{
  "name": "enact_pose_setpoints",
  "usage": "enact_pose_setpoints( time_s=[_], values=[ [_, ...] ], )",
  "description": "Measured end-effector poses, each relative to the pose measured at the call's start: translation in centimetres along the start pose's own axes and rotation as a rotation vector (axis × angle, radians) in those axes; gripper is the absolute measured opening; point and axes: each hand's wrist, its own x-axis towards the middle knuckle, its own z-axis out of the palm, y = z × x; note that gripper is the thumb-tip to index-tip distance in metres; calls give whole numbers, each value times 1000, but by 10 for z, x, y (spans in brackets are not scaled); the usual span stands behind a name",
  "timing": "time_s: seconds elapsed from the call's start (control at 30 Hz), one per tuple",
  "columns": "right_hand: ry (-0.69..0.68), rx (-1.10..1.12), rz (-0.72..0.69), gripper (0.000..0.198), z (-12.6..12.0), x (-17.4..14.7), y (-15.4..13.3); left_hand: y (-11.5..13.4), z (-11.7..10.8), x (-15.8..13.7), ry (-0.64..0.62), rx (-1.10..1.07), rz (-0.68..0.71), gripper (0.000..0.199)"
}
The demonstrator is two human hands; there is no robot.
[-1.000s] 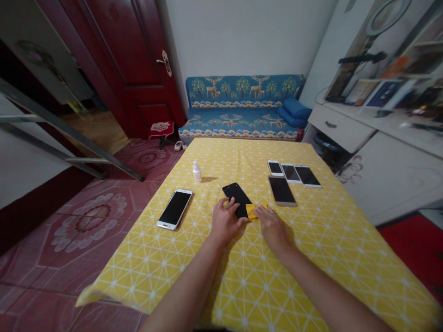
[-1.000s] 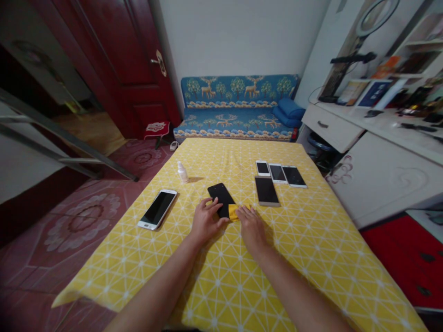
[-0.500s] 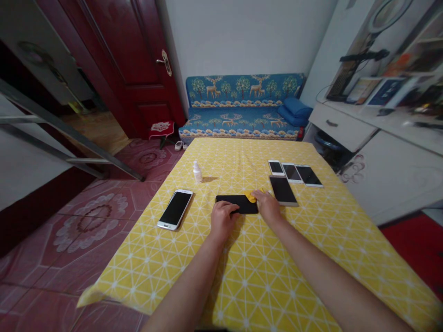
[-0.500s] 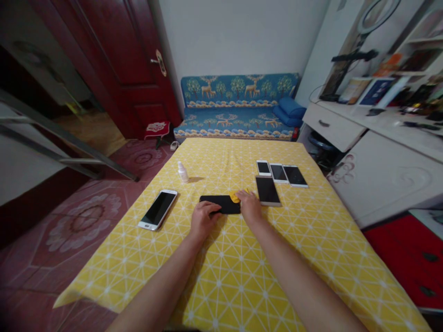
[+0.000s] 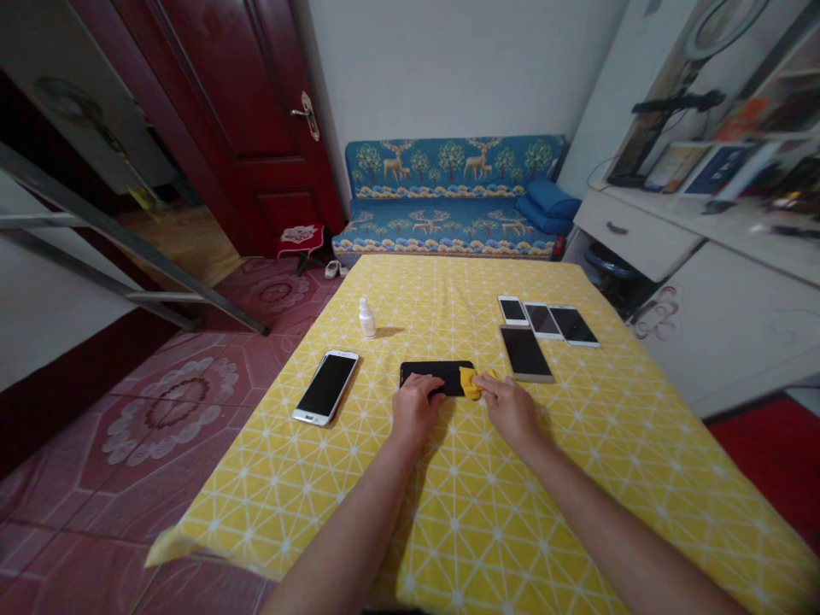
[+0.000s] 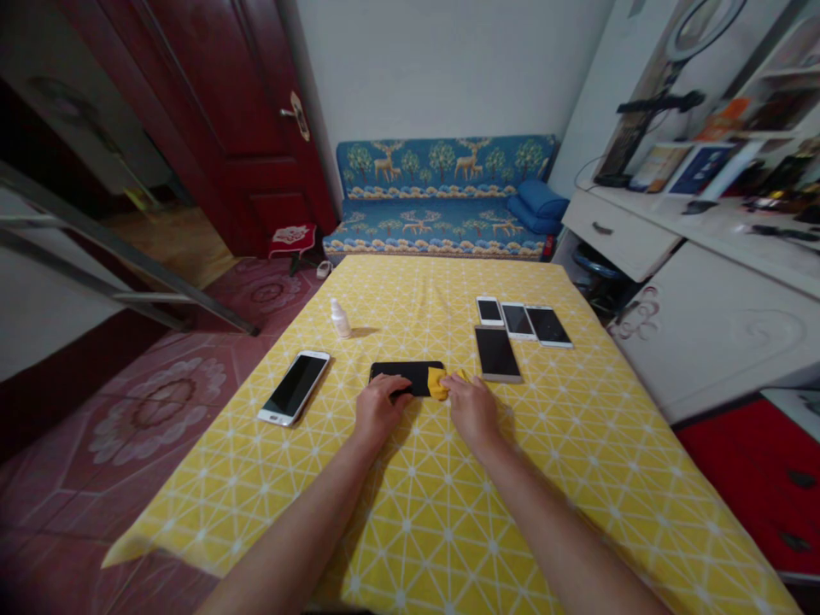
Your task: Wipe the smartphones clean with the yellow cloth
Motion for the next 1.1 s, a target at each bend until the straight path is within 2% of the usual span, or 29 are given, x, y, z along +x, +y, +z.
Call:
enact_pose_setpoints(
  time_s=[0.13, 0.27, 0.4, 0.6, 0.73, 0.87, 1.1],
  values=[
    [-29, -24, -68, 42, -5, -24, -2, 0, 0, 0, -2, 6, -6, 21],
    [-2, -44, -47, 43, -3, -30, 0, -2, 1, 0, -6, 9, 4, 20],
    [41, -12, -5, 42, 2, -10, 2, -3, 0, 2, -19, 13, 17, 19],
    [32, 0, 26, 41, 14, 31, 4, -3, -1, 1, -34, 20, -10, 21],
    [43, 0, 12, 39, 21, 40, 8, -5, 0, 0, -26, 18, 4, 23],
    [56, 12, -13, 35, 19, 29, 9, -3, -1, -1, -9, 25, -5, 23],
    [56, -52, -68, 37, 6, -12, 1, 0, -1, -3, -13, 57, -21, 24]
  ],
)
